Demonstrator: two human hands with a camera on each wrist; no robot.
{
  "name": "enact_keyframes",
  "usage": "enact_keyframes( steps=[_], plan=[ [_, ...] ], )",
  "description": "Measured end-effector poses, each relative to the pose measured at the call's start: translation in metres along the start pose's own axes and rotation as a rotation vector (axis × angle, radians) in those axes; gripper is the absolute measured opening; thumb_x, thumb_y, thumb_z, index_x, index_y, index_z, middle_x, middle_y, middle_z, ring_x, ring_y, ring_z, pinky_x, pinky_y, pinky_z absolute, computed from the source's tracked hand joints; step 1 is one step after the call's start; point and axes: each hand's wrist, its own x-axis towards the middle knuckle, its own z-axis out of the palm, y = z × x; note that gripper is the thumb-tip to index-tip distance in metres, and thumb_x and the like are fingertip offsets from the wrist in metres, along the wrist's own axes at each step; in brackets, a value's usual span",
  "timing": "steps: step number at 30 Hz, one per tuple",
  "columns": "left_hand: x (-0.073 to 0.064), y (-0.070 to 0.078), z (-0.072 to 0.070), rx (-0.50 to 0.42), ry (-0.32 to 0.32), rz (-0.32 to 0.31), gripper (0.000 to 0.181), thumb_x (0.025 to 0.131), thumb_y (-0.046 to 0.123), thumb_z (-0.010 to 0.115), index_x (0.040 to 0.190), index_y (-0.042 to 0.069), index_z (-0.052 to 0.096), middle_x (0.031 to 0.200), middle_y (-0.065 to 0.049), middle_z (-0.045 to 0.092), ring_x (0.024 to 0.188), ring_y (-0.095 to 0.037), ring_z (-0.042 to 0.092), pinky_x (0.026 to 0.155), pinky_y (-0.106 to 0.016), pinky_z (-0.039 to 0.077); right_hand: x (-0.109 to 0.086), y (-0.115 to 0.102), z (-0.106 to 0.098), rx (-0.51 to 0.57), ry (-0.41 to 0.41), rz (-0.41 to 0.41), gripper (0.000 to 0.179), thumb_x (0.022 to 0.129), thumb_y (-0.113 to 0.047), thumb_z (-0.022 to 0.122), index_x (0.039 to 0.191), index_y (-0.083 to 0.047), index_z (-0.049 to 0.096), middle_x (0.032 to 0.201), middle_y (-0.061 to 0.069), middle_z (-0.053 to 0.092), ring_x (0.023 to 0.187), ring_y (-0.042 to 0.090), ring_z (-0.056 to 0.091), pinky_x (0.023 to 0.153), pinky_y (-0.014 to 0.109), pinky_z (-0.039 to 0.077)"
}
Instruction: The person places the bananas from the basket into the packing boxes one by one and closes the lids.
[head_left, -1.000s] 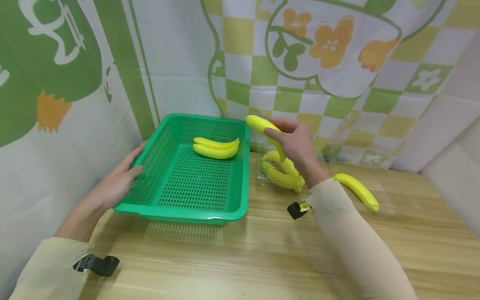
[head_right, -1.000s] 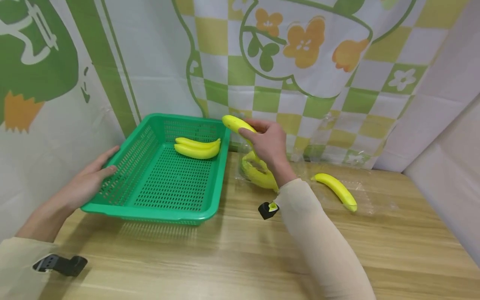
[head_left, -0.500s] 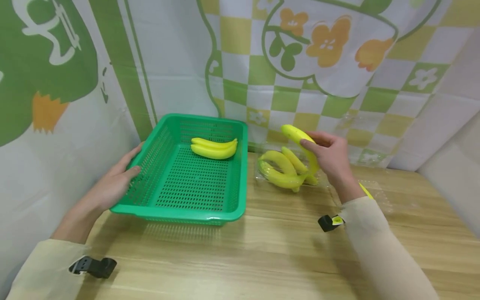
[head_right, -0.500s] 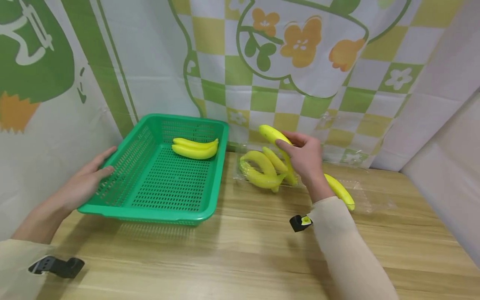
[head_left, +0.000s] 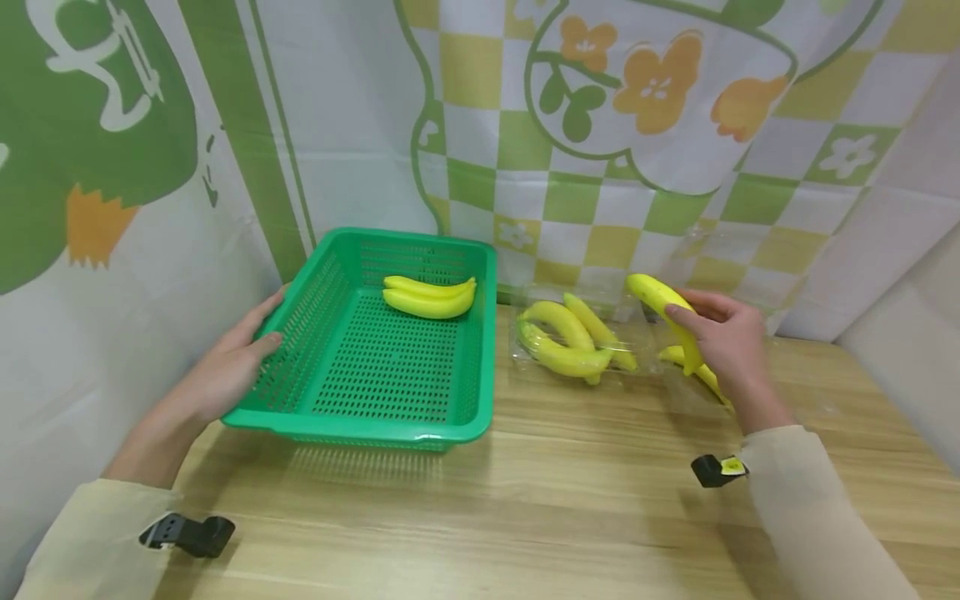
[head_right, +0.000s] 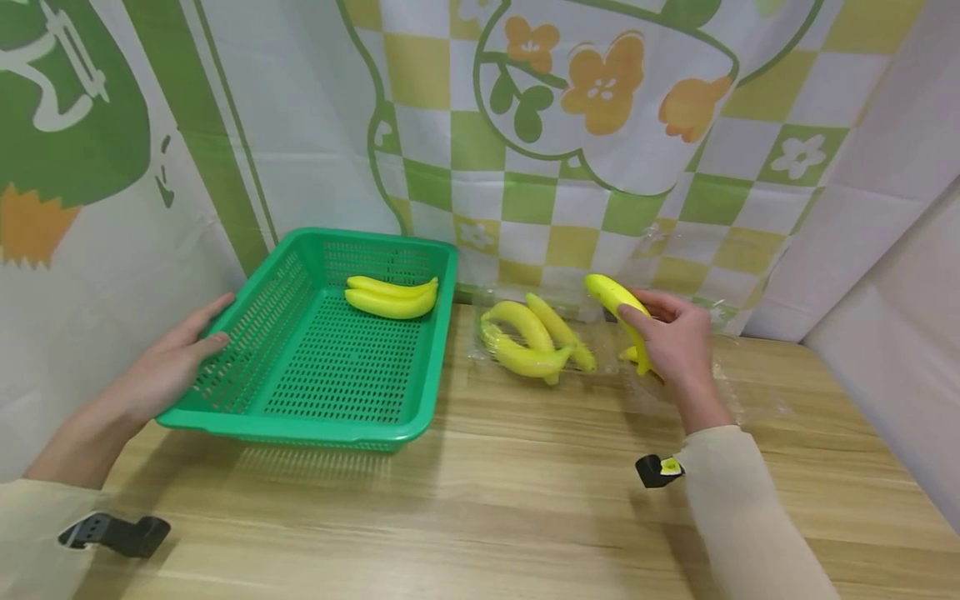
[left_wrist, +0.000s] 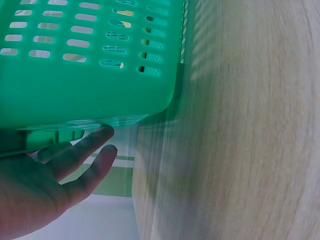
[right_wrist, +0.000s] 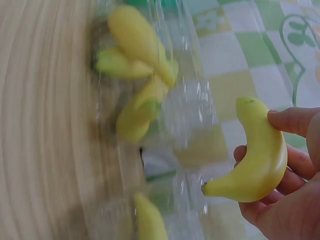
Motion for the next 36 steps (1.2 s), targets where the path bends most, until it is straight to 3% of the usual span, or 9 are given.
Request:
enact_keyframes(
  steps=[9, 13, 17, 20, 23, 28, 32, 36],
  plan=[
    [0.000, 0.000, -0.001, 0.004, -0.001, -0.005, 0.060, 0.109, 0.035, 0.023, 0.159, 0.027, -0.009, 0.166, -0.010, -0.012, 0.149, -0.046, -0.012, 0.112, -0.075, 0.002, 0.002, 0.028, -0.025, -0.092, 0.051, 0.040, 0.060, 0.085, -0.048, 0.073, 0.135, -0.016, 0.063, 0.110, -0.019, 0.065, 0.093, -0.009, 0.057, 0.072, 0.012, 0.052],
    [0.000, 0.000, -0.001, 0.008, -0.002, -0.015, 0.060, 0.109, 0.035, 0.023, 0.159, 0.027, -0.009, 0.166, -0.009, -0.013, 0.149, -0.046, -0.012, 0.112, -0.076, 0.002, 0.005, 0.038, -0.030, -0.165, 0.054, 0.034, 0.058, 0.089, -0.047, 0.070, 0.135, -0.015, 0.062, 0.129, -0.001, 0.065, 0.093, -0.009, 0.056, 0.072, 0.011, 0.051],
    [0.000, 0.001, -0.001, 0.011, 0.003, 0.000, 0.059, 0.109, 0.033, 0.023, 0.159, 0.026, -0.008, 0.166, -0.010, -0.012, 0.149, -0.047, -0.011, 0.112, -0.075, 0.002, 0.005, 0.046, -0.033, -0.257, 0.035, 0.037, 0.057, 0.093, -0.047, 0.064, 0.137, -0.012, 0.060, 0.143, 0.015, 0.056, 0.113, 0.011, 0.059, 0.070, 0.010, 0.048],
    [-0.001, 0.001, 0.000, 0.012, 0.006, 0.006, 0.059, 0.109, 0.033, 0.023, 0.159, 0.025, -0.008, 0.166, -0.010, -0.011, 0.150, -0.046, -0.011, 0.112, -0.075, 0.002, 0.005, 0.052, -0.034, -0.296, 0.005, 0.051, 0.058, 0.094, -0.048, 0.062, 0.138, -0.010, 0.058, 0.143, 0.017, 0.055, 0.126, 0.028, 0.053, 0.071, 0.013, 0.047],
    [-0.001, 0.001, 0.000, 0.014, 0.005, 0.005, 0.059, 0.109, 0.034, 0.023, 0.159, 0.026, -0.008, 0.166, -0.010, -0.012, 0.150, -0.046, -0.011, 0.112, -0.075, 0.002, 0.005, 0.057, -0.034, -0.327, -0.012, 0.062, 0.059, 0.094, -0.050, 0.061, 0.138, -0.011, 0.058, 0.139, 0.017, 0.058, 0.128, 0.033, 0.052, 0.072, 0.015, 0.047],
    [-0.001, 0.001, 0.000, 0.013, 0.000, 0.006, 0.059, 0.109, 0.034, 0.023, 0.159, 0.028, -0.008, 0.166, -0.010, -0.012, 0.150, -0.046, -0.012, 0.112, -0.075, 0.002, 0.006, 0.063, -0.033, -0.361, -0.024, 0.085, 0.060, 0.094, -0.050, 0.060, 0.140, -0.010, 0.057, 0.138, 0.020, 0.058, 0.125, 0.037, 0.054, 0.074, 0.022, 0.050],
    [-0.001, 0.001, 0.000, 0.010, 0.001, 0.002, 0.059, 0.109, 0.033, 0.023, 0.159, 0.027, -0.008, 0.166, -0.010, -0.013, 0.149, -0.046, -0.012, 0.112, -0.075, 0.002, 0.007, 0.062, -0.033, -0.401, -0.040, 0.081, 0.060, 0.096, -0.048, 0.057, 0.141, -0.008, 0.055, 0.139, 0.023, 0.056, 0.126, 0.042, 0.051, 0.087, 0.040, 0.052],
    [-0.001, 0.002, 0.000, 0.009, -0.001, 0.003, 0.059, 0.109, 0.033, 0.022, 0.159, 0.026, -0.009, 0.166, -0.010, -0.013, 0.150, -0.046, -0.012, 0.112, -0.075, 0.002, 0.007, 0.061, -0.036, -0.500, -0.061, 0.033, 0.053, 0.098, -0.040, 0.056, 0.137, -0.004, 0.058, 0.136, 0.028, 0.057, 0.126, 0.047, 0.048, 0.096, 0.056, 0.045]
  ],
)
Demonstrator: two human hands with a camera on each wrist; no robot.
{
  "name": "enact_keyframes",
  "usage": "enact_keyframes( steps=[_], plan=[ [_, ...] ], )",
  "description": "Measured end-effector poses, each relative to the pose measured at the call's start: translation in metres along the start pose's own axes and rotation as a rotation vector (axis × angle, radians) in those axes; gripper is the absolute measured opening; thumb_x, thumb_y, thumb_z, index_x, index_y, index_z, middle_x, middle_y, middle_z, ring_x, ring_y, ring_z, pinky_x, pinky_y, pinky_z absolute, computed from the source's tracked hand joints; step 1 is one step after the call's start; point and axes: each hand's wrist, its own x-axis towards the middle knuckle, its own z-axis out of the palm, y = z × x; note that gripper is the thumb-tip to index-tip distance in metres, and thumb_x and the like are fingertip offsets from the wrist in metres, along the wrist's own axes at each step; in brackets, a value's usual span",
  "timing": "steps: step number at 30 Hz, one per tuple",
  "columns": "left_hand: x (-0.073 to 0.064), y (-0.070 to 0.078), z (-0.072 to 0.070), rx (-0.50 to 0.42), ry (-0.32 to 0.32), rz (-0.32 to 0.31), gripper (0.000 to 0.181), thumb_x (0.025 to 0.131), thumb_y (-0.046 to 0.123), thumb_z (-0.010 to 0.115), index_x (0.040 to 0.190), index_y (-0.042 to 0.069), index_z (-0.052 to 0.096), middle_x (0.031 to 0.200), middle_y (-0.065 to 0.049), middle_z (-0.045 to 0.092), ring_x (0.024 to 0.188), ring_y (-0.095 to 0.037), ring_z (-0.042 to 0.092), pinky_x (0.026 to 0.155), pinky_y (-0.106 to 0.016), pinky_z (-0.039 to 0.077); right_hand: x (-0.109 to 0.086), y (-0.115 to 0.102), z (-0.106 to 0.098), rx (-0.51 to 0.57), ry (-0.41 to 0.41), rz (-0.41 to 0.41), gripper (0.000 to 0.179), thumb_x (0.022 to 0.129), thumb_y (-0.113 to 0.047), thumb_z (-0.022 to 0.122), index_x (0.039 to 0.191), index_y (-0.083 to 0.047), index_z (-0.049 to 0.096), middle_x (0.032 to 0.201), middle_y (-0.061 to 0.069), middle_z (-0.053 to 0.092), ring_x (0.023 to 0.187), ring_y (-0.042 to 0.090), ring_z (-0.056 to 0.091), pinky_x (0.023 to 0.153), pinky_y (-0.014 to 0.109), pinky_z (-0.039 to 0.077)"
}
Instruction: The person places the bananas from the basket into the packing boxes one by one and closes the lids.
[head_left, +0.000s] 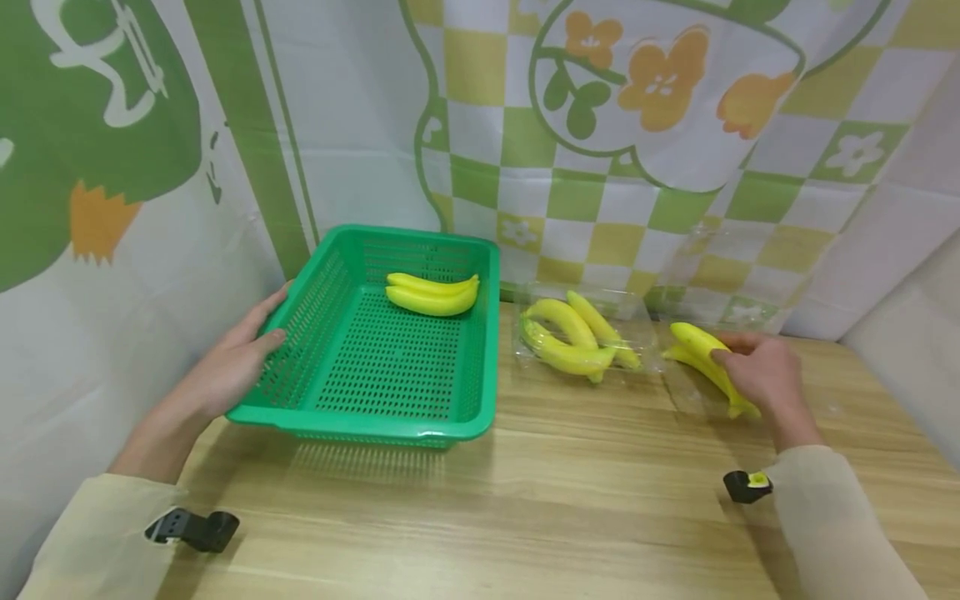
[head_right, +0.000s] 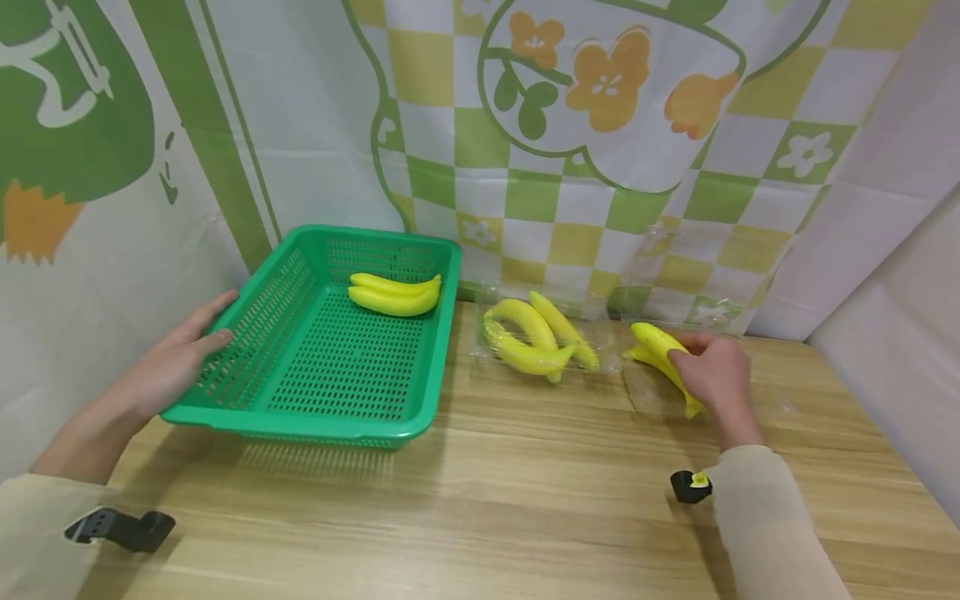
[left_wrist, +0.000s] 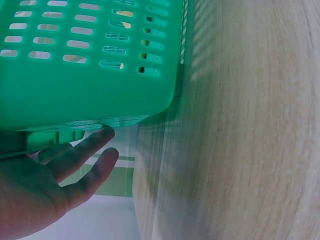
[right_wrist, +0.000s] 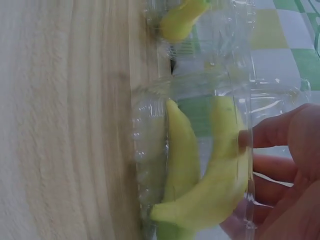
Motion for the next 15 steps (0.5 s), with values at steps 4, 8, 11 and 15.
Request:
enact_keyframes(
  steps=[4, 8, 11, 15],
  plan=[
    [0.0000, 0.0009, 0.0002, -0.004, -0.003, 0.001, 0.059, 0.109, 0.032, 0.023, 0.159, 0.027, -0.009, 0.166, -0.010, -0.013, 0.150, -0.045, -0.012, 0.113, -0.074, 0.002, 0.0000, 0.0019, -0.0021, -0.055, -0.023, -0.020, 0.050, 0.099, -0.035, 0.055, 0.135, -0.001, 0.059, 0.136, 0.031, 0.054, 0.124, 0.050, 0.047, 0.096, 0.058, 0.043],
    [-0.0002, 0.0006, 0.0001, -0.015, -0.003, -0.002, 0.059, 0.109, 0.032, 0.023, 0.159, 0.026, -0.009, 0.166, -0.010, -0.013, 0.150, -0.045, -0.012, 0.113, -0.074, 0.002, 0.0005, 0.0029, -0.0020, -0.060, -0.035, -0.014, 0.053, 0.100, -0.038, 0.052, 0.138, -0.001, 0.056, 0.138, 0.031, 0.052, 0.125, 0.050, 0.046, 0.096, 0.058, 0.044],
    [-0.0001, -0.0002, -0.0002, -0.022, -0.002, 0.002, 0.059, 0.109, 0.031, 0.023, 0.159, 0.026, -0.009, 0.166, -0.009, -0.013, 0.150, -0.044, -0.013, 0.113, -0.074, 0.001, 0.0009, 0.0033, -0.0012, -0.035, -0.036, 0.004, 0.056, 0.100, -0.040, 0.051, 0.139, -0.001, 0.054, 0.138, 0.031, 0.052, 0.127, 0.050, 0.046, 0.096, 0.057, 0.044],
    [0.0006, -0.0012, -0.0001, -0.023, -0.001, 0.006, 0.059, 0.109, 0.031, 0.023, 0.159, 0.028, -0.009, 0.166, -0.009, -0.012, 0.150, -0.045, -0.012, 0.113, -0.074, 0.002, 0.0012, 0.0047, -0.0007, -0.013, -0.019, 0.018, 0.059, 0.099, -0.045, 0.050, 0.140, -0.002, 0.054, 0.138, 0.029, 0.054, 0.128, 0.049, 0.045, 0.098, 0.058, 0.043]
  ],
)
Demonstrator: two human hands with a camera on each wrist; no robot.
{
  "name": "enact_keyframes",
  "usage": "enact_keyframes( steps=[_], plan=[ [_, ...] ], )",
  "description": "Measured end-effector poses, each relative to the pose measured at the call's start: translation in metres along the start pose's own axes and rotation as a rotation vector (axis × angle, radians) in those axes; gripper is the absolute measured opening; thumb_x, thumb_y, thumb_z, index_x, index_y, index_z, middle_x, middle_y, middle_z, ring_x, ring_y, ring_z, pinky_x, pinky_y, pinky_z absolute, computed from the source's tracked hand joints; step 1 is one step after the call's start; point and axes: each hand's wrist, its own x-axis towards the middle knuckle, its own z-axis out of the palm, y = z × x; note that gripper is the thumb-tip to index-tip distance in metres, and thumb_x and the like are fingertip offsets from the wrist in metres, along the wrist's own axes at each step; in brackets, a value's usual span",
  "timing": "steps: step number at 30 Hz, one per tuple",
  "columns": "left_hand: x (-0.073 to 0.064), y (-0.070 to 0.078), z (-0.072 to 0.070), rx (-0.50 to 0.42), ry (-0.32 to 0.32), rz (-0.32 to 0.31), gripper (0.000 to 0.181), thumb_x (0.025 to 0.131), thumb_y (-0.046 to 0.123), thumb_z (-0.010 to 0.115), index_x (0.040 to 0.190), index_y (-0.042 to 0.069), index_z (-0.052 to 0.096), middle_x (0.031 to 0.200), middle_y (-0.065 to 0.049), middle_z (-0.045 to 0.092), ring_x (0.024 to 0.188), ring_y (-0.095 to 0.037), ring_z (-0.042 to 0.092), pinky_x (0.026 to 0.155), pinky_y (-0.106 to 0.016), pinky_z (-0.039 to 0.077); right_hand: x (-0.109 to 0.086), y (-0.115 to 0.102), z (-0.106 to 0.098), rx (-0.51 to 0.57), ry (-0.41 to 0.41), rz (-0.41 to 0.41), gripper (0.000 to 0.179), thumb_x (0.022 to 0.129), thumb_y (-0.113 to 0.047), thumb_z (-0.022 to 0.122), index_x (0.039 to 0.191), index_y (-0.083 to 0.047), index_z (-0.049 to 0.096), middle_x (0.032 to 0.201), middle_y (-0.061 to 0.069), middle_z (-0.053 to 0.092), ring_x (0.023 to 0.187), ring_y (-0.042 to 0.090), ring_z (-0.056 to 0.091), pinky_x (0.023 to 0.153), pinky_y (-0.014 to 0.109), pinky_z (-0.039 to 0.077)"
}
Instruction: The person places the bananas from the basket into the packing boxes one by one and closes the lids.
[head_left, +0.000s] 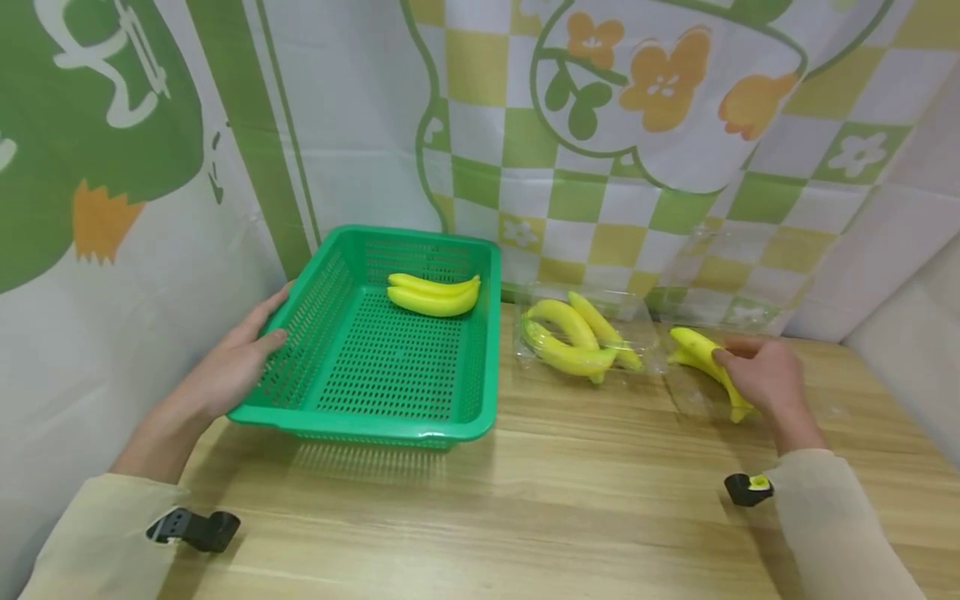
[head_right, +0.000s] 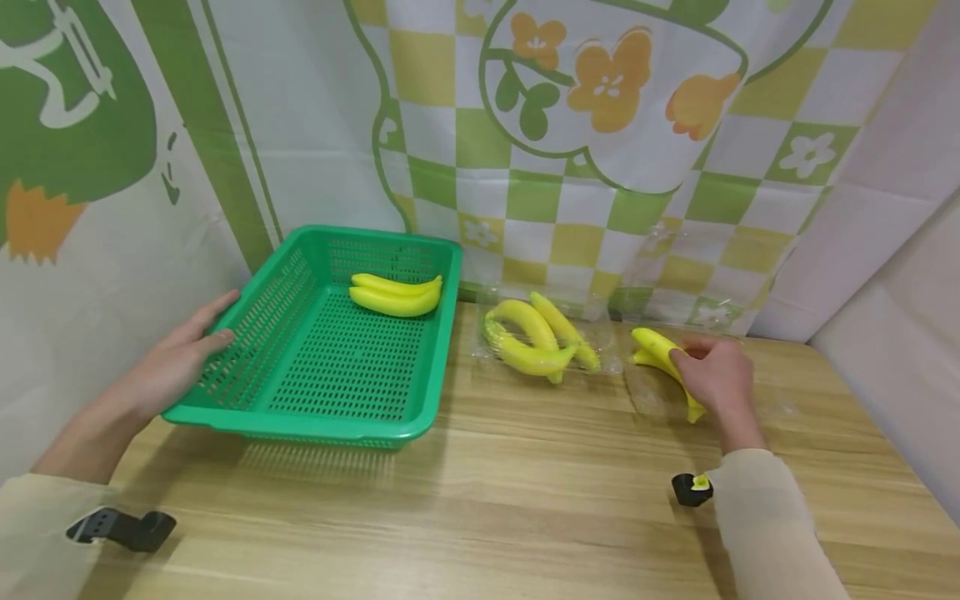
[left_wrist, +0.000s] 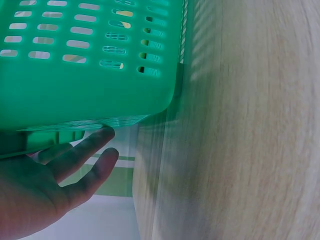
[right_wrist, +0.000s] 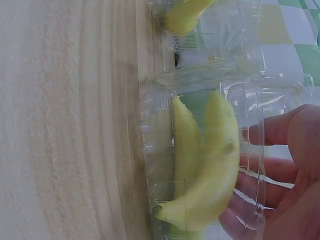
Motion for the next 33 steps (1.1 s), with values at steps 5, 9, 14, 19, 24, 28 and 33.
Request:
enact_keyframes(
  steps=[5, 9, 14, 19, 24, 28, 33],
  plan=[
    [0.000, 0.000, 0.000, 0.004, -0.001, -0.001, 0.059, 0.109, 0.031, 0.023, 0.159, 0.026, -0.009, 0.166, -0.010, -0.013, 0.150, -0.045, -0.012, 0.113, -0.074, 0.002, 0.000, -0.001, -0.001, 0.035, 0.067, 0.013, 0.060, 0.099, -0.048, 0.048, 0.139, -0.005, 0.056, 0.136, 0.024, 0.058, 0.127, 0.044, 0.049, 0.096, 0.052, 0.045],
    [-0.001, 0.000, 0.001, 0.015, -0.001, -0.006, 0.059, 0.109, 0.033, 0.022, 0.159, 0.025, -0.009, 0.166, -0.011, -0.014, 0.150, -0.045, -0.012, 0.113, -0.074, 0.002, -0.001, -0.006, -0.001, 0.088, 0.141, 0.034, 0.057, 0.098, -0.048, 0.050, 0.137, -0.007, 0.059, 0.132, 0.019, 0.063, 0.121, 0.037, 0.055, 0.087, 0.038, 0.047],
    [-0.002, 0.001, 0.001, 0.015, -0.004, -0.007, 0.059, 0.109, 0.034, 0.022, 0.158, 0.027, -0.010, 0.166, -0.011, -0.014, 0.150, -0.045, -0.013, 0.112, -0.075, 0.002, -0.001, -0.015, -0.001, 0.132, 0.199, 0.051, 0.053, 0.097, -0.048, 0.051, 0.134, -0.011, 0.060, 0.128, 0.014, 0.065, 0.114, 0.027, 0.057, 0.083, 0.030, 0.045],
    [-0.001, 0.000, 0.000, 0.008, -0.005, -0.005, 0.059, 0.109, 0.033, 0.022, 0.158, 0.027, -0.010, 0.166, -0.011, -0.015, 0.149, -0.046, -0.013, 0.112, -0.075, 0.002, -0.002, -0.028, 0.000, 0.178, 0.210, 0.068, 0.055, 0.095, -0.052, 0.054, 0.134, -0.013, 0.061, 0.125, 0.008, 0.064, 0.111, 0.020, 0.056, 0.080, 0.024, 0.045],
    [-0.001, -0.001, 0.000, 0.017, -0.005, -0.007, 0.059, 0.109, 0.033, 0.022, 0.158, 0.028, -0.010, 0.166, -0.010, -0.014, 0.149, -0.046, -0.012, 0.112, -0.075, 0.003, -0.003, -0.039, 0.000, 0.210, 0.187, 0.057, 0.058, 0.094, -0.055, 0.055, 0.134, -0.014, 0.061, 0.125, 0.006, 0.064, 0.112, 0.018, 0.056, 0.078, 0.022, 0.046],
    [-0.001, -0.002, 0.000, 0.011, -0.005, -0.004, 0.059, 0.109, 0.032, 0.022, 0.158, 0.027, -0.010, 0.166, -0.010, -0.014, 0.150, -0.046, -0.012, 0.112, -0.075, 0.003, -0.004, -0.047, 0.002, 0.213, 0.180, 0.020, 0.061, 0.093, -0.058, 0.054, 0.134, -0.013, 0.061, 0.128, 0.010, 0.065, 0.116, 0.023, 0.057, 0.078, 0.020, 0.046],
    [0.000, -0.003, 0.000, 0.001, -0.005, -0.003, 0.059, 0.109, 0.031, 0.022, 0.159, 0.026, -0.010, 0.166, -0.011, -0.013, 0.149, -0.046, -0.011, 0.112, -0.075, 0.003, -0.004, -0.058, 0.006, 0.191, 0.193, -0.039, 0.058, 0.094, -0.055, 0.054, 0.131, -0.011, 0.062, 0.127, 0.014, 0.067, 0.116, 0.025, 0.060, 0.078, 0.021, 0.045]
  ],
)
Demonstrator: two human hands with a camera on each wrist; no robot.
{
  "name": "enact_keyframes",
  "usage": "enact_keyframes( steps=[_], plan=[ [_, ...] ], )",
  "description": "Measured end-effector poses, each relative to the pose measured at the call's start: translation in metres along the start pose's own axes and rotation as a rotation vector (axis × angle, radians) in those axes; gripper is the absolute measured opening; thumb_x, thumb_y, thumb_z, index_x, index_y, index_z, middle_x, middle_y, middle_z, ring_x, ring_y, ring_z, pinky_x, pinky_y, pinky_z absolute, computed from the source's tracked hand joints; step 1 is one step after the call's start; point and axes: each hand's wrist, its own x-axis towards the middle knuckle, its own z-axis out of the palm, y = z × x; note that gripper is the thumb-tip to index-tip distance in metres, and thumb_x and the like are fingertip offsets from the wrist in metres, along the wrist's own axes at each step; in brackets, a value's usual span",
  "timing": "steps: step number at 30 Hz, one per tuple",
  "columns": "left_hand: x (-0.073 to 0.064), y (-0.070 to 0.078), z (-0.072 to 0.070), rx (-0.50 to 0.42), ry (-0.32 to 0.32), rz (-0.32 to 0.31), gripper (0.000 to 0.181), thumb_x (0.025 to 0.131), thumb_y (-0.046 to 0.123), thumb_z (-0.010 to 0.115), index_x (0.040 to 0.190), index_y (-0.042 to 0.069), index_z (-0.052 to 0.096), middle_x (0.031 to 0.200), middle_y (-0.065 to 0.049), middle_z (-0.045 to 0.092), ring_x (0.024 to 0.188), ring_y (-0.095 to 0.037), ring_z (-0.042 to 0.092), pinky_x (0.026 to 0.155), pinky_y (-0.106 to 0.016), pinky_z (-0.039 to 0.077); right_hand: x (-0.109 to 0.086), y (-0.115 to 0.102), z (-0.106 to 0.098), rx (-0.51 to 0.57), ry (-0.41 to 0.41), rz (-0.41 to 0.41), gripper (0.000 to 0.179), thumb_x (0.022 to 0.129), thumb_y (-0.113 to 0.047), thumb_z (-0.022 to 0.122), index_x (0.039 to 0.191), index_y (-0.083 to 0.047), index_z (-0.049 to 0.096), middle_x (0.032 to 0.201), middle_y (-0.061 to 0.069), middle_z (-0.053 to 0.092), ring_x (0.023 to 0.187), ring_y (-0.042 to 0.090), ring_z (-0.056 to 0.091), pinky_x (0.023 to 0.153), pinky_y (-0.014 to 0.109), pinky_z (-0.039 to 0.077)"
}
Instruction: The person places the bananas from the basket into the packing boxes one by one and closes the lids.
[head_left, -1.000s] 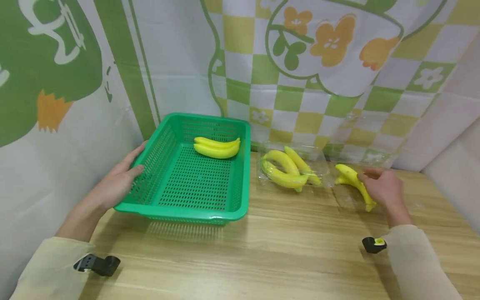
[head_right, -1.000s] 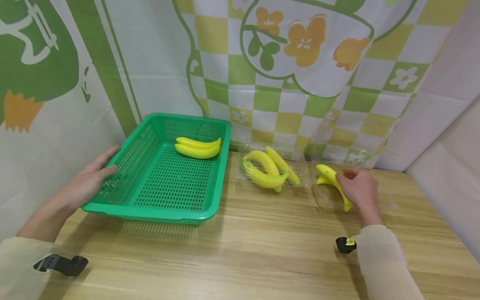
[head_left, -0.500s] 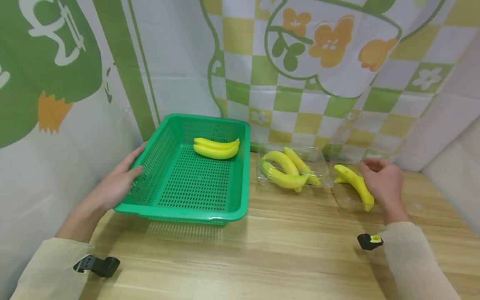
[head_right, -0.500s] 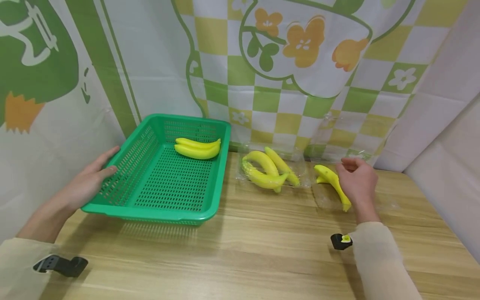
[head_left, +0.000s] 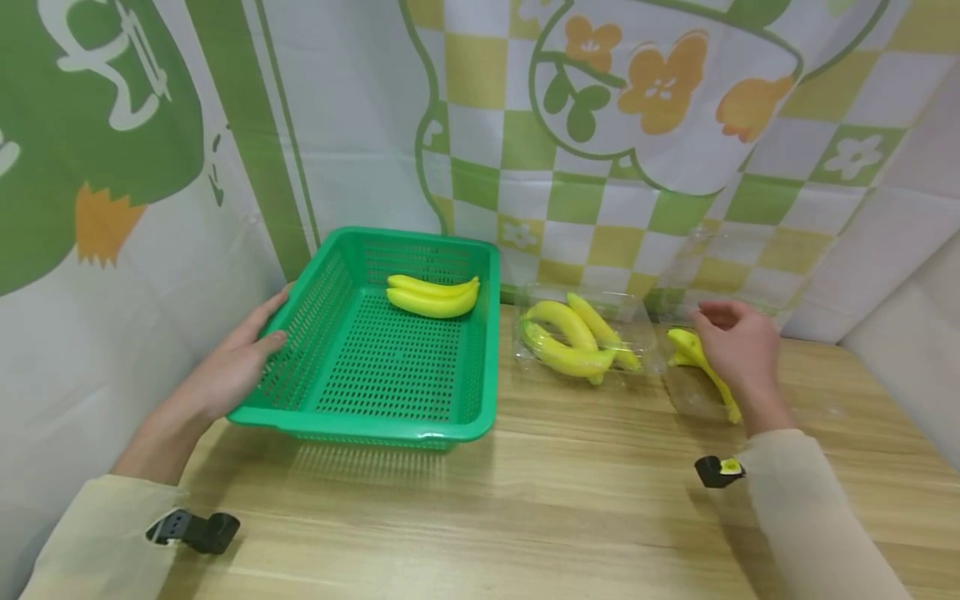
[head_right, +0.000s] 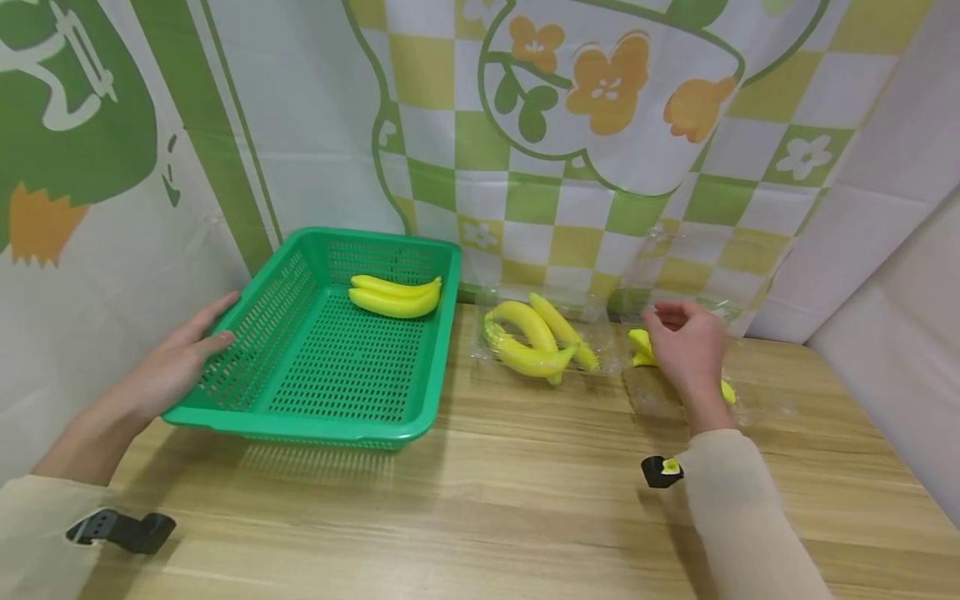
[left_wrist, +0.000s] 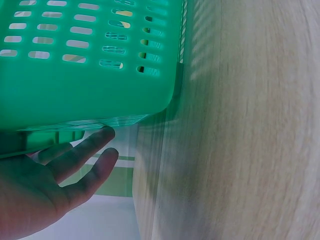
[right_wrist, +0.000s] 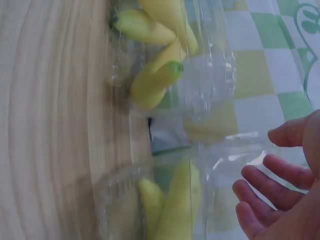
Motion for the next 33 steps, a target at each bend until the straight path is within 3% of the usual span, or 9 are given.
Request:
enact_keyframes(
  steps=[6, 19, 25, 33],
  plan=[
    [0.000, -0.001, 0.000, -0.011, 0.001, 0.001, 0.059, 0.109, 0.030, 0.023, 0.159, 0.025, -0.010, 0.166, -0.011, -0.013, 0.150, -0.046, -0.011, 0.113, -0.074, 0.003, 0.000, -0.015, 0.009, 0.014, -0.006, -0.044, 0.052, 0.095, -0.049, 0.058, 0.130, -0.011, 0.063, 0.125, 0.012, 0.068, 0.111, 0.024, 0.062, 0.079, 0.021, 0.047],
    [-0.003, 0.001, -0.001, -0.008, 0.002, -0.004, 0.060, 0.109, 0.036, 0.023, 0.158, 0.028, -0.010, 0.166, -0.007, -0.013, 0.150, -0.044, -0.013, 0.112, -0.075, 0.001, 0.006, -0.066, 0.034, 0.124, -0.085, -0.143, 0.047, 0.095, -0.041, 0.062, 0.129, -0.009, 0.063, 0.124, 0.012, 0.067, 0.114, 0.025, 0.063, 0.089, 0.036, 0.051],
    [-0.004, 0.001, 0.000, -0.003, -0.001, -0.005, 0.060, 0.109, 0.036, 0.023, 0.158, 0.029, -0.010, 0.166, -0.008, -0.014, 0.150, -0.045, -0.013, 0.111, -0.076, 0.002, 0.008, -0.091, 0.051, 0.170, -0.133, -0.164, 0.045, 0.095, -0.037, 0.064, 0.130, -0.010, 0.062, 0.126, 0.011, 0.067, 0.116, 0.026, 0.062, 0.096, 0.042, 0.051],
    [-0.004, 0.003, 0.000, -0.003, 0.005, 0.001, 0.062, 0.108, 0.039, 0.024, 0.159, 0.026, -0.009, 0.166, -0.005, -0.013, 0.150, -0.043, -0.013, 0.112, -0.076, 0.002, 0.004, -0.117, 0.066, 0.228, -0.168, -0.163, 0.042, 0.095, -0.034, 0.065, 0.130, -0.012, 0.063, 0.125, 0.008, 0.067, 0.116, 0.024, 0.063, 0.097, 0.041, 0.052]
  ],
)
